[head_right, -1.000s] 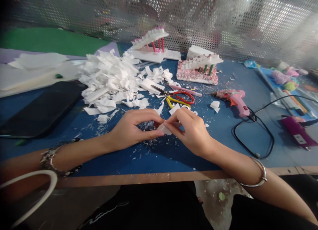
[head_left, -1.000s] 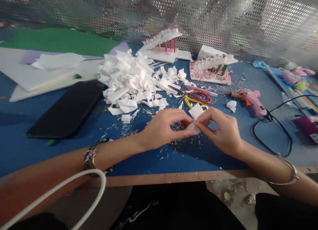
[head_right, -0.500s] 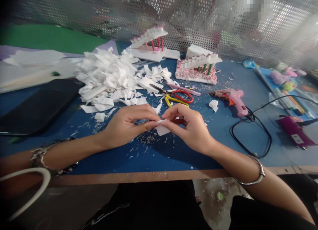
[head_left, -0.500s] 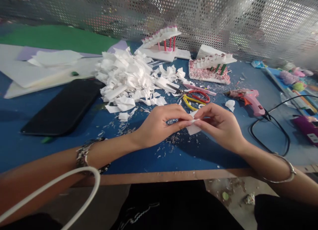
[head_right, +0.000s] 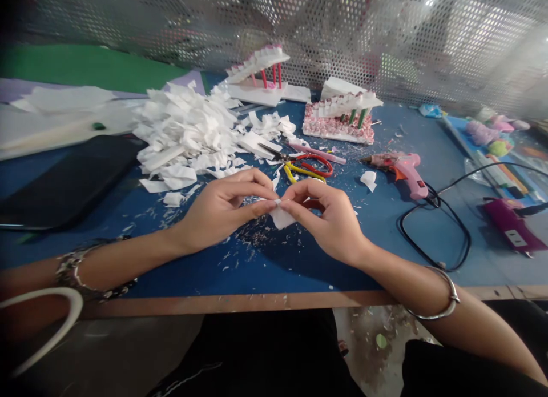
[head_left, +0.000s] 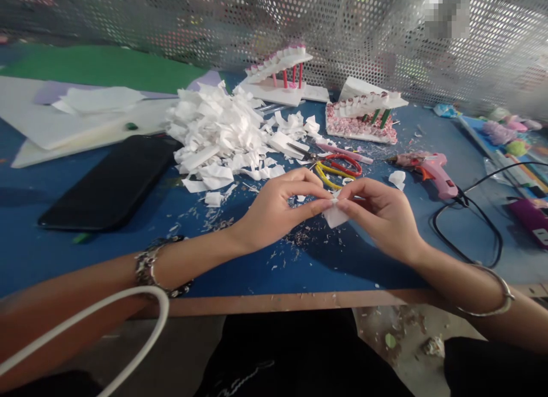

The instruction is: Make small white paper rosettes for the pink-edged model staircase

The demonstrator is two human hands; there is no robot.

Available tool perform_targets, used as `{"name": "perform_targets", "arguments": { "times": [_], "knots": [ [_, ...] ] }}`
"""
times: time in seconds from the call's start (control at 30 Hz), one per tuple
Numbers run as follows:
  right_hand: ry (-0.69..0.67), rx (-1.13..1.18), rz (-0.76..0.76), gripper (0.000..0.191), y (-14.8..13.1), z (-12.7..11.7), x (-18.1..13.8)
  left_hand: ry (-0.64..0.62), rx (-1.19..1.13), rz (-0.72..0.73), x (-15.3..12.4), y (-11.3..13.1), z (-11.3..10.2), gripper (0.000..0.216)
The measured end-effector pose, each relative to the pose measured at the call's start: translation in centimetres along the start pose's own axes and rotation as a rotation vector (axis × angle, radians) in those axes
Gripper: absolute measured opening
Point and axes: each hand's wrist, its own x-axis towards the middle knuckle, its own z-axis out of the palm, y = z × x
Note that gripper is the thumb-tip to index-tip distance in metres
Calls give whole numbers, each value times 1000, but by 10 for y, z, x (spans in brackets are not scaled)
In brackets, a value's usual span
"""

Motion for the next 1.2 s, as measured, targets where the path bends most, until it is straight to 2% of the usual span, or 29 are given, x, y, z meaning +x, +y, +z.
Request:
{"name": "perform_targets", "arguments": {
  "times": [0.13,0.3,0.53,0.73,0.87,1.0,1.2],
  "knots": [
    [-4,2,-24,6,-1,1,-1,18,-149,-125,0,3,3,26],
    [-25,27,-43,7,-1,1,0,-56,-325,-262,-1,1,3,17],
    [-41,51,-62,10,-2,2,-1,-128,-629,-326,-3,-6,7,20],
    [1,54,-88,7,-2,6,-3,-68,-780,-371,-4,-7,14,20],
    [18,5,-121,5,-4,9,-4,-6,-720,-332,-7,-4,17,12],
    [42,-114,-152,3,-3,8,-5,31,-530,-279,-9,3,15,12],
    [128,-289,-265,5,0,5,-6,37,-343,-171,-12,9,11,11]
  ]
}}
